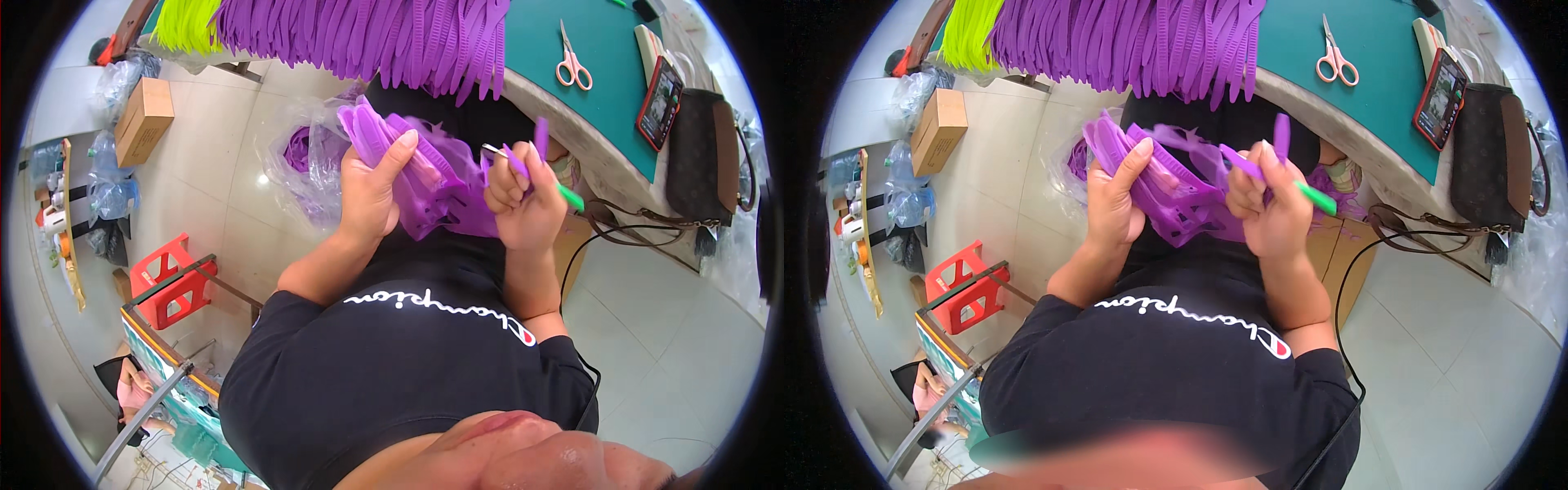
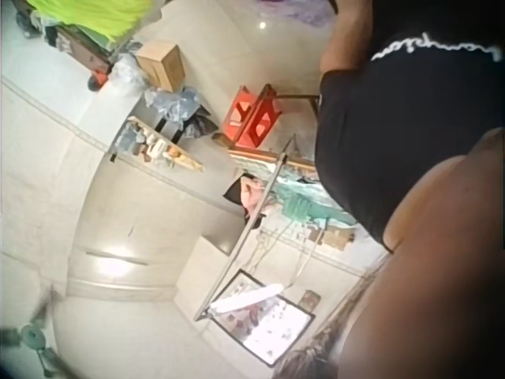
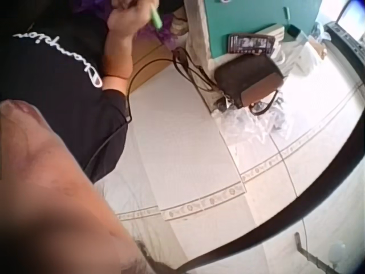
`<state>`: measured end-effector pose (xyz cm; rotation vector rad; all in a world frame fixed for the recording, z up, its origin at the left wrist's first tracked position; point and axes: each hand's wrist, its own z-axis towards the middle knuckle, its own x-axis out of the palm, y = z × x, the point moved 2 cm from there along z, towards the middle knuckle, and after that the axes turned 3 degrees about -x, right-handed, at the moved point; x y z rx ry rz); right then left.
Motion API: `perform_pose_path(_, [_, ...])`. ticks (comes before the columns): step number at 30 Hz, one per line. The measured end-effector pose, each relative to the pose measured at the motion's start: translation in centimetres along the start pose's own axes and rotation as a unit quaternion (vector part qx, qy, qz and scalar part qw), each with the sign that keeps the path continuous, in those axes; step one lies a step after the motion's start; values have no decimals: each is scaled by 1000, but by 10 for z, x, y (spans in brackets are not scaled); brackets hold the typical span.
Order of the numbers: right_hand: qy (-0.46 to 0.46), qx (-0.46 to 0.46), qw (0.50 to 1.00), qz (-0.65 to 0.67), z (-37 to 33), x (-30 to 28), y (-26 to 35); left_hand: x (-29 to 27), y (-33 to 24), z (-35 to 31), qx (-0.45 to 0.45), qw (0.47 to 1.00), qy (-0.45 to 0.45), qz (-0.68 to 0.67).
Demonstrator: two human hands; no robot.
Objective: Assembling purple plastic fringe decorations using a crochet-style hook tool.
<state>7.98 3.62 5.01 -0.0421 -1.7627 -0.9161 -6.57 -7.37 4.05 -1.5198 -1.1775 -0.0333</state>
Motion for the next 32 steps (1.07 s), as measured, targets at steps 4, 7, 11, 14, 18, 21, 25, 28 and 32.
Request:
perform_pose_path(4, [102, -99, 949, -282, -1, 9, -13, 6, 1, 1, 19, 1000, 14, 1])
perform_pose_path(7, [167, -247, 801, -519, 0, 26, -18, 9, 2, -4, 42, 999, 9, 19])
perform_pose_path(11, [200, -254, 755, -571, 3, 27, -21, 6, 5, -3, 78, 995, -15, 67])
perform_pose_path(14, [198, -257, 743, -585, 3, 26, -23, 6, 4, -5, 74, 994, -13, 79])
perform_pose_path(18, [180, -265, 731, -602, 2, 27, -25, 3, 6, -4, 80, 992, -4, 97])
perform_pose_path(21, [145, -253, 720, -630, 2, 33, -24, 4, 5, -4, 82, 990, -5, 116])
perform_pose_path(25, [88, -140, 752, -638, -1, 37, -17, 2, 0, -9, 152, 956, -19, 251])
perform_pose_path(28, [128, 32, 864, -486, 1, 20, -2, -4, -2, -8, 94, 976, -10, 195])
perform_pose_path(32, [-66, -131, 948, -282, 12, 2, 1, -11, 5, 1, -13, 998, 36, 52])
